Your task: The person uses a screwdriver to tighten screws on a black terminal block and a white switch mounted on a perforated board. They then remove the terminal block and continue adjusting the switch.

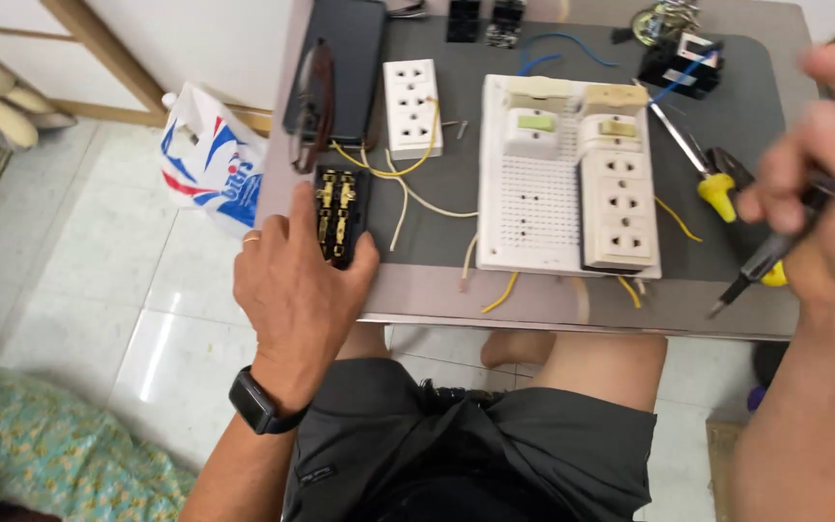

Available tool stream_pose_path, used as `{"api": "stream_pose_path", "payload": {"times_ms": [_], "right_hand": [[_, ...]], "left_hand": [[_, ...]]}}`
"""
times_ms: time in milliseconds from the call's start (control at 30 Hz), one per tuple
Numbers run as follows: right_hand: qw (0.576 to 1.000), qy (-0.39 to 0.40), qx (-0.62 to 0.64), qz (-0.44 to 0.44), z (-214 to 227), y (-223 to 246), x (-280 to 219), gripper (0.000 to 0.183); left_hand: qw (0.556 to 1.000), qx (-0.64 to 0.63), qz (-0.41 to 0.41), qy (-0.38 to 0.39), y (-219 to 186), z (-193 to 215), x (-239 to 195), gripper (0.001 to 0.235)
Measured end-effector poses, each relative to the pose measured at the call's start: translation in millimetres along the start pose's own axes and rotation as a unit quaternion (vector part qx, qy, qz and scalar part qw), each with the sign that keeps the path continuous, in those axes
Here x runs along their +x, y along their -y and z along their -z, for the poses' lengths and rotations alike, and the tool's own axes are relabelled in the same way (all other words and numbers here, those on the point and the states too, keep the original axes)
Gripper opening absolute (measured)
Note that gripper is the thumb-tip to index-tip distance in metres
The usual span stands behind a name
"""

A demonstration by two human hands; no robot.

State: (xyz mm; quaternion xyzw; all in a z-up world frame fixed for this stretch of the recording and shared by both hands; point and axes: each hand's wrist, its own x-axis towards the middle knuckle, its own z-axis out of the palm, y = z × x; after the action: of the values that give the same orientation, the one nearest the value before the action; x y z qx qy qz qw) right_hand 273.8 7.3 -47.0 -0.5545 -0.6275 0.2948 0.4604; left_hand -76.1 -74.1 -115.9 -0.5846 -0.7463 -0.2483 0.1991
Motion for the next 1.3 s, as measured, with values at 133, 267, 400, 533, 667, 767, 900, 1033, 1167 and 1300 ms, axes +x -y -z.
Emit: {"api": "stream_pose_path", "payload": {"times_ms": [133,267,400,533,667,767,900,1033,1167,1300], "right_hand": [[0.980,-0.070,0.176,-0.061,13,-29,-40,0.040],[0.953,-0.096,0.244,-0.149,-9,-36,-71,0.037],[0.962,-0.077,0.237,-0.115,-20,-39,-70,0.040],[0.950,-0.083,0.291,-0.078,-14,-47,-67,0.038],[0.934,-0.122,0.334,-0.036,3,-33,-63,0.033],[0.933,-0.103,0.346,-0.002,9,9,-40,0.024],[0.914,-0.051,0.392,0.090,-24,52,4,0.026],[0.909,-0.032,0.400,0.109,-86,68,54,0.037],[0.927,0.030,0.358,0.107,-117,59,79,0.050],[0.922,0.027,0.381,0.072,-123,53,84,0.049]], "left_hand": [[0.999,-0.006,0.008,0.044,-5,3,6,0.069],[0.988,-0.099,-0.111,-0.046,-18,16,7,0.049],[0.949,-0.234,-0.210,0.010,-50,15,20,0.044],[0.917,-0.189,-0.280,0.212,-85,0,16,0.071],[0.911,-0.216,-0.295,0.190,-95,-9,-10,0.066],[0.915,-0.236,-0.296,0.139,-96,-10,-8,0.063],[0.911,-0.246,-0.298,0.141,-96,-5,-6,0.053],[0.912,-0.307,-0.241,0.126,-94,-6,-5,0.045],[0.899,-0.351,-0.213,0.152,-89,-10,-2,0.048],[0.894,-0.358,-0.215,0.163,-89,-9,-1,0.045]]}}
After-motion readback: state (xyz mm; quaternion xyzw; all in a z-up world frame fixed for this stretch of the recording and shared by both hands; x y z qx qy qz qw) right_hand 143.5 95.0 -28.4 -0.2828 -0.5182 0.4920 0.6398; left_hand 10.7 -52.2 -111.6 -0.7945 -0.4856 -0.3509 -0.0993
